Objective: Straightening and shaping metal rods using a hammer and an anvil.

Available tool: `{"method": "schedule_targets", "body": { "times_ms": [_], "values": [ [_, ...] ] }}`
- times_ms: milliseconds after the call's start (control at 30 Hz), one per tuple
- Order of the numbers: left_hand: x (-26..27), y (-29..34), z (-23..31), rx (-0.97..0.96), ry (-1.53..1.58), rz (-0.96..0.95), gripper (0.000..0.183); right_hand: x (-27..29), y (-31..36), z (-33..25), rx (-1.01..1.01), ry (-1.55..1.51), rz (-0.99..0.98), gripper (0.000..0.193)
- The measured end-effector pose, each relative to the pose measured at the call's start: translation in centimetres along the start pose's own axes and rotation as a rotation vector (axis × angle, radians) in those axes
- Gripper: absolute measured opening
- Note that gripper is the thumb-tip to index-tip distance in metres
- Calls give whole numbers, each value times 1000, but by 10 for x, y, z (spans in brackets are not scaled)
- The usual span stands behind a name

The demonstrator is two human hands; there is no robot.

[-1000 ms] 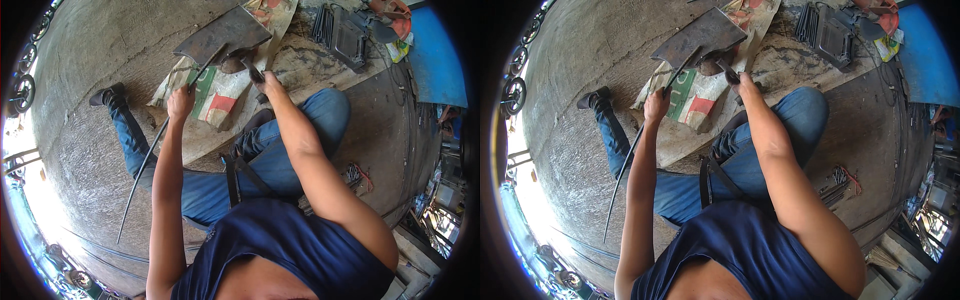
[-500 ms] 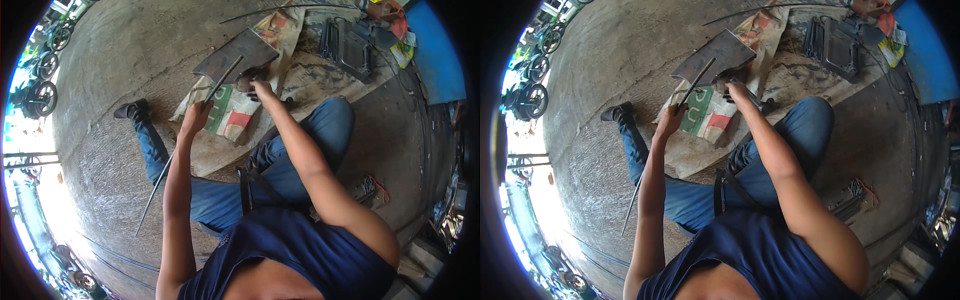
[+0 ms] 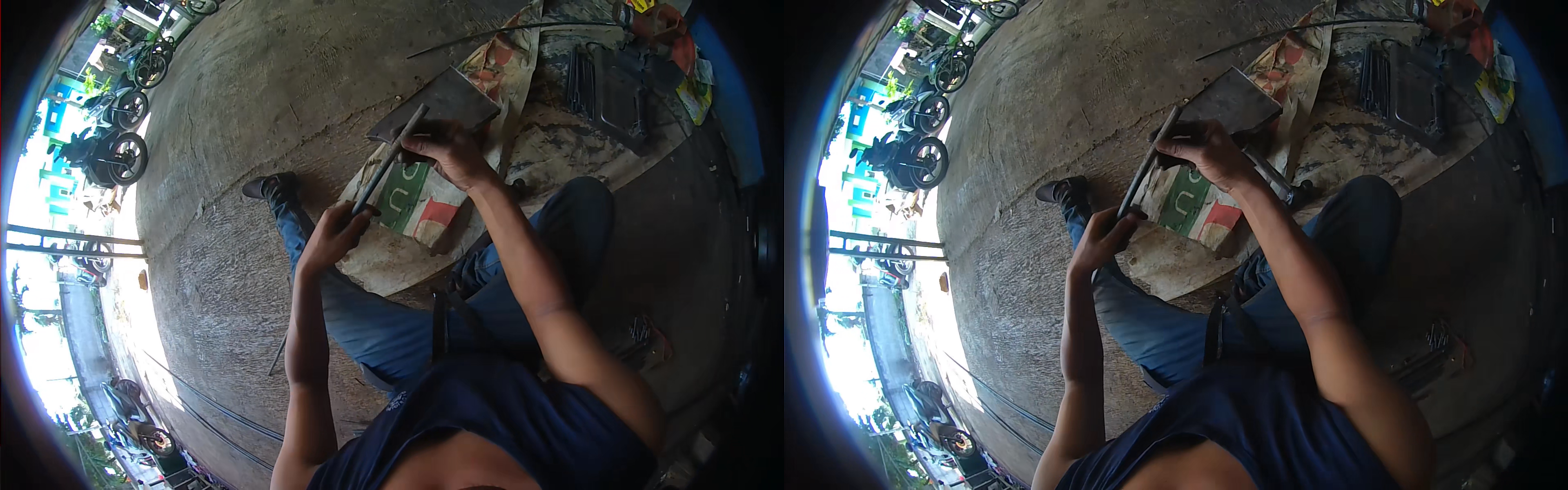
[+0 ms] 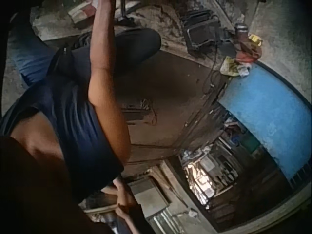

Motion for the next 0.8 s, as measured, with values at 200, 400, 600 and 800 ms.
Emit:
{"method": "schedule_targets", "body": {
  "times_ms": [200,400,600,800],
  "values": [
    [12,64,48,-443,-350,678,16,-46,19,-53,161,103,-78,17],
    [9,81,59,-443,-300,628,13,-58,34,-72,253,174,-56,12],
    [11,84,52,-370,-205,443,12,-62,39,-72,274,31,-132,12],
    [10,96,57,-504,-337,585,18,-64,45,-69,221,163,-36,20]
  ]
}}
Point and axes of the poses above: each hand's wrist, its own y-axis away from the middle knuckle, its own x-axis out of the back of the hand, z = x × y, the point moved 7 cm from there along -y, towards the middle knuckle, and after that the axes turned 1 degree about x, right-handed, at the moved point
